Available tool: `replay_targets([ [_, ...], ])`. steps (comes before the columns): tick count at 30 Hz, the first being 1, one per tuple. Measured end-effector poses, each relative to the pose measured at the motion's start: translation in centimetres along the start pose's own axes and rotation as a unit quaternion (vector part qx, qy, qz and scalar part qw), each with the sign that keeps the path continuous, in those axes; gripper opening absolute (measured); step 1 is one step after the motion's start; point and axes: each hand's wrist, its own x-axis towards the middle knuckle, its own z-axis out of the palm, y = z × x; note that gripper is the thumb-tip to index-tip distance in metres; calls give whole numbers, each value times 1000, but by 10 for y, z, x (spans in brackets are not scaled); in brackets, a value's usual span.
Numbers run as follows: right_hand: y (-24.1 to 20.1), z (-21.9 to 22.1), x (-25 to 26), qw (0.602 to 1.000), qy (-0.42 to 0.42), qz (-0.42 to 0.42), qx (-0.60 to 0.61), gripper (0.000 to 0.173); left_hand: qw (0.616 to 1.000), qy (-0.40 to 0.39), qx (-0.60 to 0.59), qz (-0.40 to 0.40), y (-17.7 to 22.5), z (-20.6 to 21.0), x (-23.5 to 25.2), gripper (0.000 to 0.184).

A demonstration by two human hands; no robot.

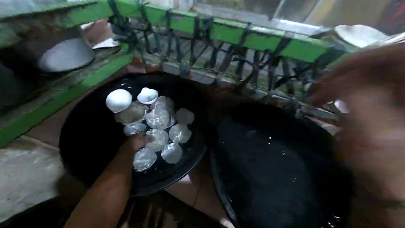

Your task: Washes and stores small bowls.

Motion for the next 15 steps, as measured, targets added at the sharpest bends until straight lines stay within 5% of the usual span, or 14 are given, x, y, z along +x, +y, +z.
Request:
replay_targets([
  [2, -40, 101, -4, 976, -215, 20, 3, 16, 999, -6, -52, -2, 6, 10, 4, 69],
  [4, -24, 210, 6, 889, -449, 84, -12, 23, 998, 10, -67, -16, 5, 25, 16, 71],
  [6, 0, 302, 8, 815, -561, 135, -57, 37, 999, 29, -39, -9, 1, 33, 12, 62],
  [9, 15, 377, 1, 770, -589, 213, -125, 50, 999, 18, -22, -24, 17, 15, -16, 50],
  [12, 31, 423, -19, 785, -559, 228, -135, 55, 998, 29, -61, 7, 17, 4, -4, 54],
  [15, 24, 417, -9, 746, -591, 268, -150, 63, 993, 52, -100, 34, 15, -1, -2, 52],
])
